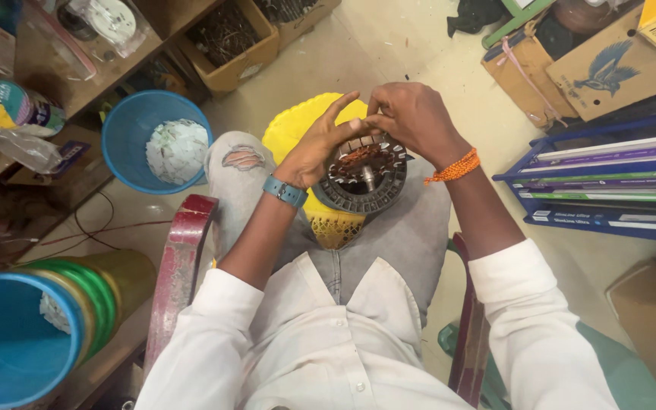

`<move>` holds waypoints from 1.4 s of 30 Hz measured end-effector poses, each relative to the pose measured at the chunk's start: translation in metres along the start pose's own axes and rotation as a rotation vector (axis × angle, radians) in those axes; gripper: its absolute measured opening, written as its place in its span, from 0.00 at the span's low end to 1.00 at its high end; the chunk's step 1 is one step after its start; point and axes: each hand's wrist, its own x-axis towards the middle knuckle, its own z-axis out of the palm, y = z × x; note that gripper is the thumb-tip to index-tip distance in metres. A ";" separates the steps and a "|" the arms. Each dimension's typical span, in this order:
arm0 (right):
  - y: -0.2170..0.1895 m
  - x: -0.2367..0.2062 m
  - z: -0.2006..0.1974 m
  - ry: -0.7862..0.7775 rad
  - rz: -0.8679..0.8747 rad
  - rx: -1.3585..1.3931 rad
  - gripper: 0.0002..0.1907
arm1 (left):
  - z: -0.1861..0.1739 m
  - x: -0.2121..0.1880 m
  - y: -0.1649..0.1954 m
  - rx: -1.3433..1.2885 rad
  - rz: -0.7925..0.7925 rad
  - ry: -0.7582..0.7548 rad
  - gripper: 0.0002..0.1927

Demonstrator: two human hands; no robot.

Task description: The person sits with an electric motor armature on their lap and works the copper windings by hand, pressing and tucking wire ends around the commutator slots and rotating the armature to reach different sections. They continue adjusting the windings around the rotor throughout the clip.

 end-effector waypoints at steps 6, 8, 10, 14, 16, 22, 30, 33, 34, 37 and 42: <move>-0.025 -0.014 -0.004 0.087 0.118 0.068 0.10 | -0.005 0.000 0.000 0.053 0.061 -0.111 0.40; -0.036 -0.028 -0.004 0.110 0.167 0.173 0.10 | -0.009 0.000 0.000 0.045 0.065 -0.132 0.36; -0.049 -0.044 0.000 0.147 0.198 0.250 0.09 | -0.013 0.000 -0.002 0.031 0.066 -0.179 0.29; -0.064 -0.068 0.019 0.207 0.307 0.340 0.07 | -0.016 0.002 -0.006 0.029 0.054 -0.225 0.14; -0.064 -0.076 0.030 0.235 0.354 0.390 0.07 | -0.017 0.002 -0.007 0.050 0.057 -0.202 0.11; -0.034 -0.098 0.030 0.321 0.510 0.447 0.08 | -0.002 -0.014 -0.004 0.316 0.174 -0.074 0.15; -0.018 -0.088 0.008 0.386 0.449 0.344 0.07 | 0.038 -0.031 -0.017 1.066 0.559 0.352 0.13; -0.019 -0.074 0.000 0.401 0.378 0.289 0.07 | 0.049 -0.032 -0.023 1.098 0.679 0.445 0.13; -0.019 -0.069 -0.001 0.392 0.359 0.292 0.07 | 0.051 -0.032 -0.025 1.103 0.682 0.467 0.13; -0.019 -0.055 -0.002 0.362 0.300 0.267 0.07 | 0.054 -0.032 -0.029 1.115 0.696 0.511 0.13; -0.010 -0.039 0.002 0.293 0.192 0.150 0.10 | 0.051 -0.030 -0.034 1.113 0.682 0.514 0.13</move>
